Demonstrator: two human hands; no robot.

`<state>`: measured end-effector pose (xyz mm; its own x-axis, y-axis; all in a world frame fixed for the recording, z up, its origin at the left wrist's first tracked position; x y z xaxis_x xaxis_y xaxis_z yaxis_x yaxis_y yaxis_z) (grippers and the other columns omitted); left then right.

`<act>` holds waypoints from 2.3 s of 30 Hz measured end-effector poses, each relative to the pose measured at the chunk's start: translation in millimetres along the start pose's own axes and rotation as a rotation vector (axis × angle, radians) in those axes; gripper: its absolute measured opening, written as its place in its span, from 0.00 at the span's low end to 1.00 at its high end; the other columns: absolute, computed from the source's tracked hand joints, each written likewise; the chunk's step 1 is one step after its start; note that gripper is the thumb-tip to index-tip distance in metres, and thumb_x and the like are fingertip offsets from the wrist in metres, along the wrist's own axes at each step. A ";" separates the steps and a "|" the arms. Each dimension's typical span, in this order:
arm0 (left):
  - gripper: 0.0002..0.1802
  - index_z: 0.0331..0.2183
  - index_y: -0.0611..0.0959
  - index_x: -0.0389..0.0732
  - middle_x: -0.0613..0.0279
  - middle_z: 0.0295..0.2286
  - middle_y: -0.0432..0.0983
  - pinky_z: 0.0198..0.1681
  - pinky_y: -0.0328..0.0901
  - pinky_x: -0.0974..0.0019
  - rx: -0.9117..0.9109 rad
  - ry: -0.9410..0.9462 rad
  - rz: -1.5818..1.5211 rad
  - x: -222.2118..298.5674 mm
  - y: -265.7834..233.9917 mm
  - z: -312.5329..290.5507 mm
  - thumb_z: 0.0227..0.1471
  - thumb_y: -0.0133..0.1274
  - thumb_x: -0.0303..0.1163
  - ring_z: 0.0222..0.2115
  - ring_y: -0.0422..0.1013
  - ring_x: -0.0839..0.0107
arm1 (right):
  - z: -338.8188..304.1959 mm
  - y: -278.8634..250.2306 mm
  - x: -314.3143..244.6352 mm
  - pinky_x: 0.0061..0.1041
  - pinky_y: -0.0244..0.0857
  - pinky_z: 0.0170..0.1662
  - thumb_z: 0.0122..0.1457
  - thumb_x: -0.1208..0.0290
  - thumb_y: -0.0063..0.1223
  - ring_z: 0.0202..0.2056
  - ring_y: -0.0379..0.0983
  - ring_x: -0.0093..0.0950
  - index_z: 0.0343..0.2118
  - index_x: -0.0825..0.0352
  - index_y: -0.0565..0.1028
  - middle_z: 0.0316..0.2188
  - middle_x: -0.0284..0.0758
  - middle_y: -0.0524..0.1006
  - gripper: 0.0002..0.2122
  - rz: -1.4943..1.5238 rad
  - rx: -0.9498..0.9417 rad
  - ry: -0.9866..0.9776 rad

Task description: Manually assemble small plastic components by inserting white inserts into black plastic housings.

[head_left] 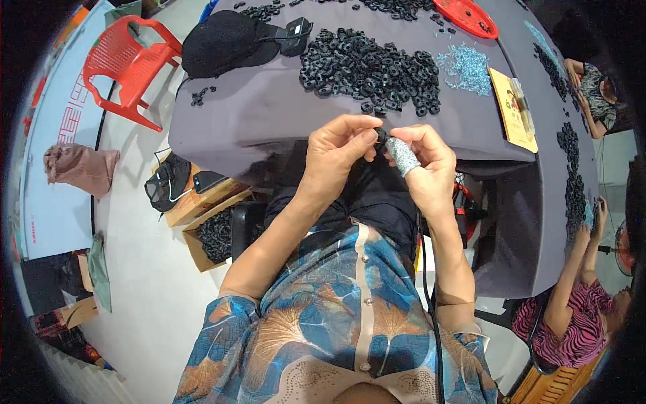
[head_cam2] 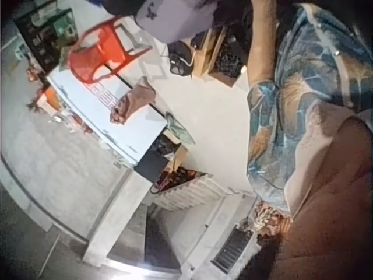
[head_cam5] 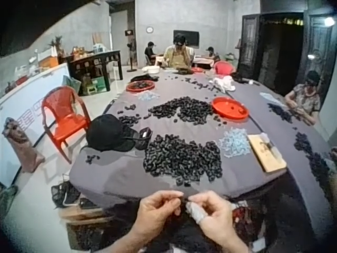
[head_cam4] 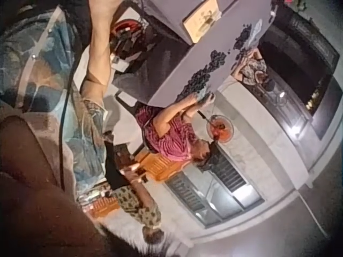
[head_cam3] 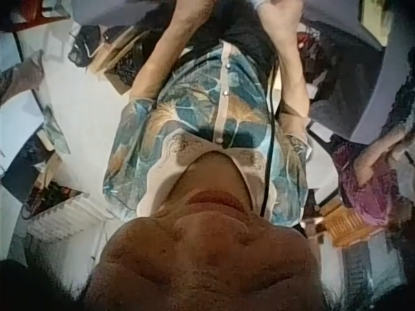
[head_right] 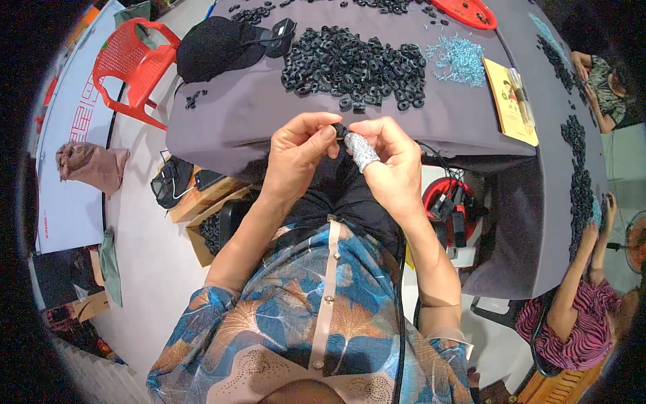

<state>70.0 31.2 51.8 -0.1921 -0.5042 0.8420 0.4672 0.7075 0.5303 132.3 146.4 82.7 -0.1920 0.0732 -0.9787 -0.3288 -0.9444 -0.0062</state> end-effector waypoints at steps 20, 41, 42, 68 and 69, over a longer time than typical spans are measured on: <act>0.08 0.34 0.78 0.34 0.65 0.22 0.73 0.26 0.63 0.79 0.017 -0.009 0.045 -9.5 0.1 -1.3 0.47 0.52 0.23 0.21 0.67 0.82 | -0.6 -2.9 3.6 0.15 0.63 0.34 0.48 0.88 0.45 0.29 0.69 0.18 0.33 0.71 0.70 0.28 0.30 0.72 0.10 -0.036 0.036 -0.042; 0.11 0.37 0.76 0.35 0.64 0.24 0.73 0.29 0.66 0.75 0.013 -0.214 -0.297 -22.8 -1.1 -0.7 0.49 0.51 0.26 0.22 0.69 0.78 | 7.6 -4.7 6.0 0.15 0.64 0.31 0.50 0.85 0.44 0.28 0.70 0.17 0.33 0.71 0.70 0.25 0.31 0.74 0.08 0.125 0.001 0.106; 0.11 0.37 0.76 0.35 0.64 0.24 0.73 0.29 0.66 0.75 0.013 -0.209 -0.299 -22.8 -0.4 -0.5 0.49 0.51 0.26 0.22 0.69 0.78 | 6.4 -4.8 9.3 0.15 0.64 0.31 0.49 0.86 0.46 0.28 0.70 0.16 0.33 0.71 0.70 0.25 0.30 0.74 0.08 0.109 0.007 0.055; 0.07 0.33 0.78 0.34 0.70 0.23 0.70 0.26 0.61 0.81 0.044 0.111 0.248 17.4 13.1 -10.8 0.47 0.51 0.22 0.21 0.65 0.84 | 1.5 0.4 -11.9 0.14 0.61 0.32 0.42 0.90 0.41 0.27 0.65 0.14 0.30 0.71 0.69 0.24 0.27 0.70 0.11 0.003 -0.070 -0.027; 0.06 0.32 0.78 0.34 0.71 0.23 0.68 0.25 0.60 0.81 0.058 0.207 0.415 24.9 15.7 -12.9 0.47 0.51 0.21 0.21 0.64 0.84 | 1.2 1.1 -8.5 0.14 0.61 0.32 0.42 0.90 0.41 0.27 0.65 0.14 0.30 0.71 0.69 0.24 0.27 0.70 0.11 0.005 -0.069 -0.027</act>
<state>83.6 23.4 79.8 0.1796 -0.2571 0.9495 0.4180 0.8937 0.1629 132.4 145.1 91.2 -0.2184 0.0764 -0.9729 -0.2638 -0.9644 -0.0165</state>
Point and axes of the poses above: each hand's wrist, its own z-axis towards the middle knuckle, its own y-axis out of the palm, x = y × z, the point moved 7 cm from there along z, towards the middle knuckle
